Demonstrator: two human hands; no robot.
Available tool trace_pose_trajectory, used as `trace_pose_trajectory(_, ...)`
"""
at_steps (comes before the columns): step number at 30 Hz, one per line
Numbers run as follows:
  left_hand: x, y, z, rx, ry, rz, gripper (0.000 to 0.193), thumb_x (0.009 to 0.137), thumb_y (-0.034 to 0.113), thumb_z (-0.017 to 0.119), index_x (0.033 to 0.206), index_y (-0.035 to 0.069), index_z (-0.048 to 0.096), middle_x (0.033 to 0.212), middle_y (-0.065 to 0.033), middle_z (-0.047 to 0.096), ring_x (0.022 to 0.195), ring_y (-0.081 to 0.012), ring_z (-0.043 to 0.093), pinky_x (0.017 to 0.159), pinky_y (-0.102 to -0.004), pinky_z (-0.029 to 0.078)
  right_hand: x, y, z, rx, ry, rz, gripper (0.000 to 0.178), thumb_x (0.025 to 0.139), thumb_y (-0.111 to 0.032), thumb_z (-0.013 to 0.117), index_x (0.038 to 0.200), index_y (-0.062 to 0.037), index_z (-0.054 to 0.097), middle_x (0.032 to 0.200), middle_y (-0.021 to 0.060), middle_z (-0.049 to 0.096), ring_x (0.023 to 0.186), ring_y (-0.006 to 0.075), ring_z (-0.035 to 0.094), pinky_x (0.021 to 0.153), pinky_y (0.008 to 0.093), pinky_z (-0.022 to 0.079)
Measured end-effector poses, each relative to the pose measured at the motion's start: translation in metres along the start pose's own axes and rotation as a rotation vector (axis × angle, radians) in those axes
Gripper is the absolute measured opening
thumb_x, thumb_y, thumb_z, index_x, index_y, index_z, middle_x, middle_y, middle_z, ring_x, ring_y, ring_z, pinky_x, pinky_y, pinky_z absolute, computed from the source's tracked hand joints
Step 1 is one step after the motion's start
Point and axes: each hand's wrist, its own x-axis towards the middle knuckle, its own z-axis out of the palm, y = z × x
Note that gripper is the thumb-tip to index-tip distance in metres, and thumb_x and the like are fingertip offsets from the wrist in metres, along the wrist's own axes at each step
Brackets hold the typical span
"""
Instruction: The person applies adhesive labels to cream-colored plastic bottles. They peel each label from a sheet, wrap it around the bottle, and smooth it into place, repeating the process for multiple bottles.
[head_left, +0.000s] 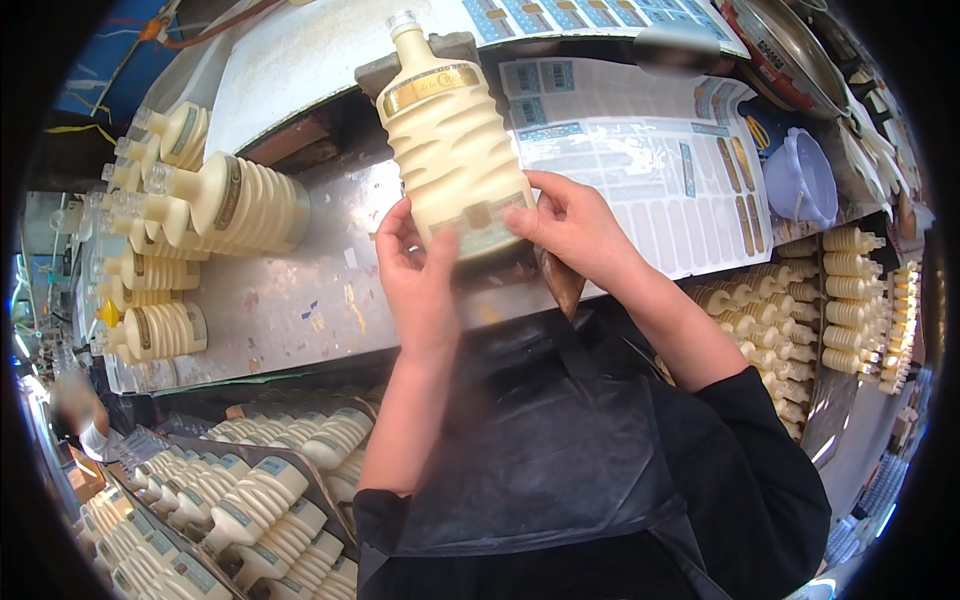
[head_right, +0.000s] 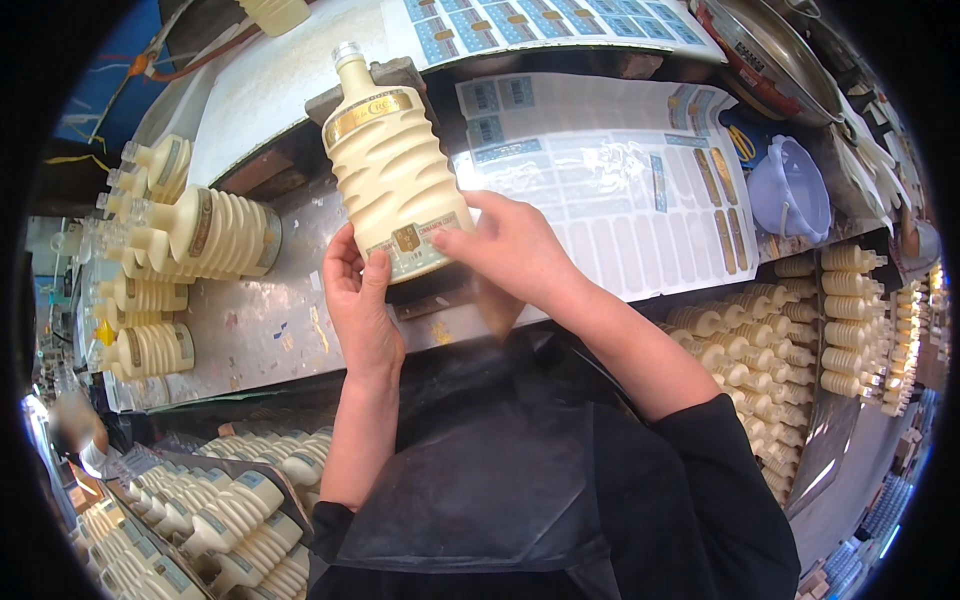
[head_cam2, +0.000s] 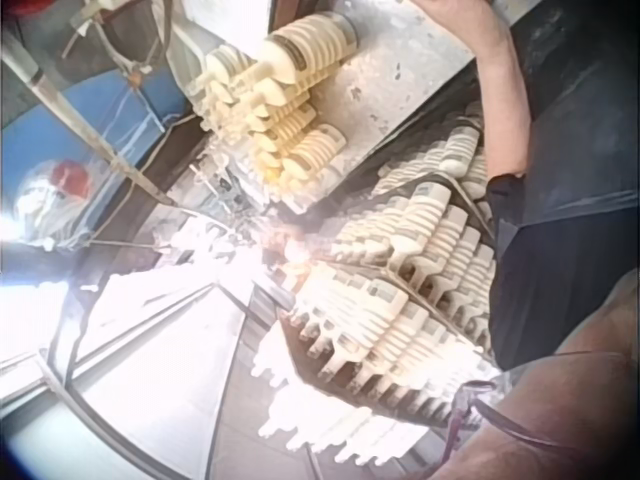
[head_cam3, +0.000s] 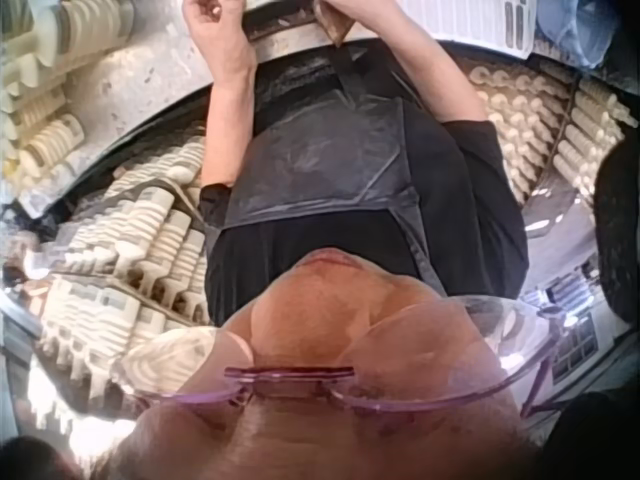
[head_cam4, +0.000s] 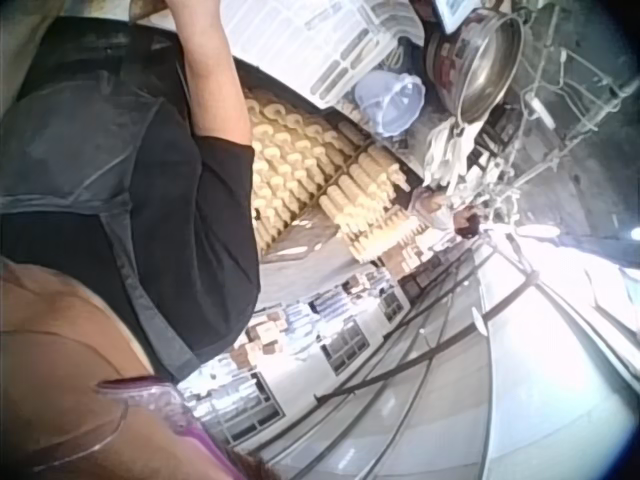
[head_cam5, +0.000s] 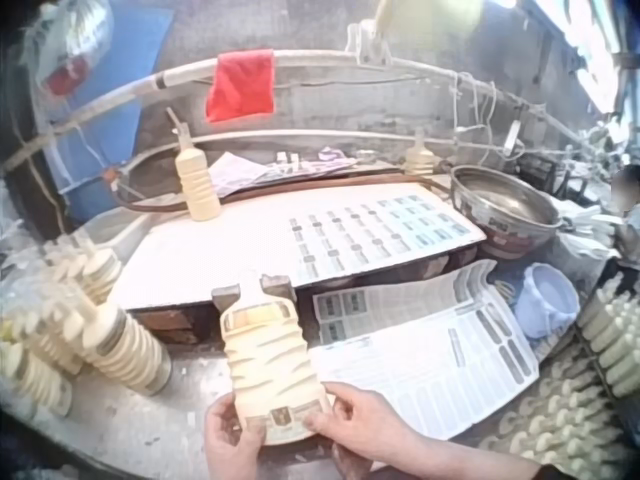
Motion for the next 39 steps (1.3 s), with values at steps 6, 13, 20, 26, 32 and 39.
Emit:
trace_pose_trajectory(6, -0.001, -0.011, -0.013, -0.099, -0.060, 0.037, 0.047, 0.102, 0.010, 0.060, 0.145, -0.001, 0.046, 0.132, -0.0089, 0.055, 0.122, -0.0165, 0.051, 0.107, -0.0332, 0.042, -0.001, 0.003, -0.012, 0.320, -0.147, 0.072, 0.048, 0.107, -0.031, 0.055, 0.142, 0.0009, 0.056, 0.106, 0.0053, 0.071, 0.078, 0.0011, 0.058, 0.069, 0.0192, 0.048)
trace_pose_trajectory(13, -0.004, -0.011, -0.013, -0.070, -0.087, 0.045, 0.054, 0.099, 0.007, 0.064, 0.149, 0.002, 0.045, 0.131, -0.0083, 0.056, 0.120, -0.0171, 0.055, 0.106, -0.0335, 0.044, 0.002, 0.016, -0.001, 0.246, -0.093, 0.019, 0.050, 0.104, -0.025, 0.062, 0.145, 0.0033, 0.052, 0.108, 0.0064, 0.071, 0.092, 0.0062, 0.062, 0.083, 0.0236, 0.050)
trace_pose_trajectory(20, -0.003, -0.011, -0.014, -0.107, -0.078, 0.038, 0.055, 0.098, 0.005, 0.065, 0.149, 0.002, 0.045, 0.131, -0.0081, 0.055, 0.121, -0.0172, 0.054, 0.107, -0.0341, 0.044, 0.001, 0.016, -0.002, 0.177, -0.090, 0.015, 0.051, 0.102, -0.021, 0.063, 0.145, 0.0041, 0.051, 0.108, 0.0078, 0.071, 0.093, 0.0072, 0.062, 0.085, 0.0250, 0.051)
trace_pose_trajectory(26, -0.003, -0.010, -0.014, -0.110, -0.080, 0.022, 0.055, 0.097, 0.001, 0.063, 0.149, 0.002, 0.045, 0.132, -0.0081, 0.054, 0.122, -0.0172, 0.054, 0.107, -0.0342, 0.044, 0.000, 0.014, 0.000, 0.180, -0.047, 0.016, 0.049, 0.098, -0.024, 0.066, 0.139, 0.0003, 0.058, 0.095, 0.0070, 0.071, 0.086, 0.0094, 0.063, 0.079, 0.0269, 0.052)
trace_pose_trajectory(32, -0.004, -0.016, -0.018, 0.009, -0.118, 0.074, 0.073, 0.090, 0.011, 0.074, 0.153, 0.002, 0.038, 0.131, -0.0087, 0.053, 0.121, -0.0201, 0.054, 0.106, -0.0367, 0.044, -0.001, 0.013, -0.001, 0.201, -0.053, 0.078, 0.048, 0.102, -0.027, 0.062, 0.139, 0.0019, 0.058, 0.090, 0.0006, 0.066, 0.077, 0.0051, 0.055, 0.071, 0.0226, 0.047)
trace_pose_trajectory(39, 0.000, -0.019, -0.027, 0.717, -0.043, 0.416, 0.082, 0.068, 0.015, 0.089, 0.142, 0.002, 0.054, 0.123, -0.0153, 0.057, 0.115, -0.0313, 0.057, 0.098, -0.0403, 0.047, -0.004, 0.024, -0.011, 0.208, 0.007, 0.053, 0.042, 0.107, -0.042, 0.052, 0.100, -0.0017, 0.061, 0.071, -0.0030, 0.053, 0.062, 0.0045, 0.046, 0.059, 0.0212, 0.040)
